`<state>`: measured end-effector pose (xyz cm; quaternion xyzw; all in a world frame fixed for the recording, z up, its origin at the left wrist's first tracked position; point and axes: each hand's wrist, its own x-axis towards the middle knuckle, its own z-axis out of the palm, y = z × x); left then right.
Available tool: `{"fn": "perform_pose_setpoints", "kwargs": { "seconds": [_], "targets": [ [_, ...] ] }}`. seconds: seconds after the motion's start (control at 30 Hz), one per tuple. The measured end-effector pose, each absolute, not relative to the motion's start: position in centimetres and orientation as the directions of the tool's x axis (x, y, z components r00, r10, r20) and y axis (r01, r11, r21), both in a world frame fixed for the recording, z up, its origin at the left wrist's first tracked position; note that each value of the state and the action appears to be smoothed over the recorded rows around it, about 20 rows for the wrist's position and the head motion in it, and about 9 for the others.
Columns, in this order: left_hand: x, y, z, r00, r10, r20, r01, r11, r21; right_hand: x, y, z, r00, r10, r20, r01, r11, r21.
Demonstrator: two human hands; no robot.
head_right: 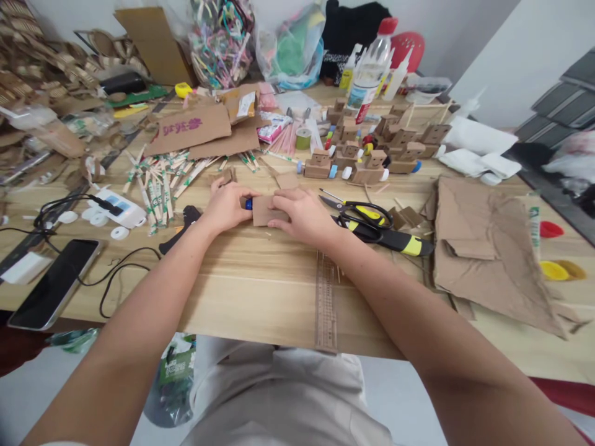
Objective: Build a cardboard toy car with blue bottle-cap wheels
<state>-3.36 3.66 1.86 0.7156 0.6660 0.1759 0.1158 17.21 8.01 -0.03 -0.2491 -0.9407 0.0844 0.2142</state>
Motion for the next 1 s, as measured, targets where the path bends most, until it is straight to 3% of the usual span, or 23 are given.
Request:
{"fn": "perform_pose_setpoints", "kwargs": {
  "seconds": [0.43, 0.83, 1.0],
  "targets": [
    [-3.9, 3.6, 2.6, 0.111, 0.994, 0.020, 0.925, -0.110, 0.364, 16.8, 8.8, -1.6, -0.728, 0.563, 0.391, 0.475, 0.826, -0.305],
    [-4.9, 3.6, 2.5, 0.203, 0.978, -0.041, 0.911, -0.174, 0.374, 16.3, 9.2, -1.1, -0.665, 0.637, 0.390, 0.471, 0.763, -0.442],
    [-4.1, 3.3, 3.0, 0.158, 0.986, -0.047, 0.920, -0.129, 0.369, 16.0, 9.4, -1.1, -0.656, 0.651, 0.382, 0.474, 0.749, -0.462]
  ]
}}
